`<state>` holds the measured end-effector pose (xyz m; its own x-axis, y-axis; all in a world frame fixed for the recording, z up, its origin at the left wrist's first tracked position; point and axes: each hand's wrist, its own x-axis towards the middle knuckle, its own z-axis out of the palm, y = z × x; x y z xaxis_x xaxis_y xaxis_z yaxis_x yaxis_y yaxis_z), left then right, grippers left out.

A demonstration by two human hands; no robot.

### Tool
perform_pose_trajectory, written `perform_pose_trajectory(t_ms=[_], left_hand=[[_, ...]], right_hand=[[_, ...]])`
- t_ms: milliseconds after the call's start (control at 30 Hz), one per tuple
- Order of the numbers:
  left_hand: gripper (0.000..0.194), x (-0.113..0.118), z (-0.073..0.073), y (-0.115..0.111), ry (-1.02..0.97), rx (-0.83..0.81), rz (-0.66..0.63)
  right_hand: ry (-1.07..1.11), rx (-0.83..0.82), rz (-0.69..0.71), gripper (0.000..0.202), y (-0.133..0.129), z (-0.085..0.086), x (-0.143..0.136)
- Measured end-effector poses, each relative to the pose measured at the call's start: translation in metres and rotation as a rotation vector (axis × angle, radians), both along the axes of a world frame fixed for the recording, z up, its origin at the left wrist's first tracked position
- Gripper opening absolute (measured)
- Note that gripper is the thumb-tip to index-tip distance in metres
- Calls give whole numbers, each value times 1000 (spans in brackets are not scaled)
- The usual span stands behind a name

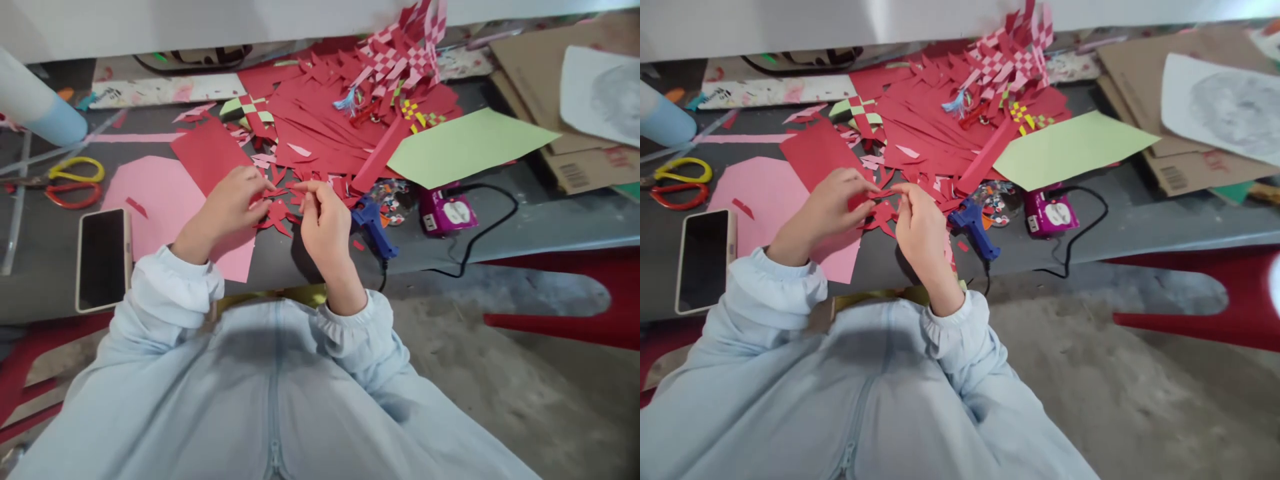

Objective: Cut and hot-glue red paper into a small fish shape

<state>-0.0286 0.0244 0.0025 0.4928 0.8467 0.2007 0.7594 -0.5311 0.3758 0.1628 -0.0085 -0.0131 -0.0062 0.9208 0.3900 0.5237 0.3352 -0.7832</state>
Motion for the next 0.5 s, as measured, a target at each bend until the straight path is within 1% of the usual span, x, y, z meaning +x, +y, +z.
perform_pose_trajectory(t_ms=[67, 100, 167, 267, 333, 500], left_hand=[[33, 3, 0, -2, 63, 4, -93], [35, 5, 0, -3, 62, 7, -122], [42, 9, 1, -5, 65, -15, -173], [49, 11, 0, -5, 65, -78, -165], [51, 11, -2, -4, 72, -105, -153], [53, 10, -2, -4, 105, -119, -139]], right_hand=[[53, 84, -17, 27, 4, -12, -2], [71, 111, -20, 27, 5, -16, -1], [94, 131, -27, 27, 8, -23, 3], [129, 105, -40, 27, 11, -28, 11], [153, 76, -22, 26, 12, -30, 14], [190, -2, 16, 27, 10, -25, 12]])
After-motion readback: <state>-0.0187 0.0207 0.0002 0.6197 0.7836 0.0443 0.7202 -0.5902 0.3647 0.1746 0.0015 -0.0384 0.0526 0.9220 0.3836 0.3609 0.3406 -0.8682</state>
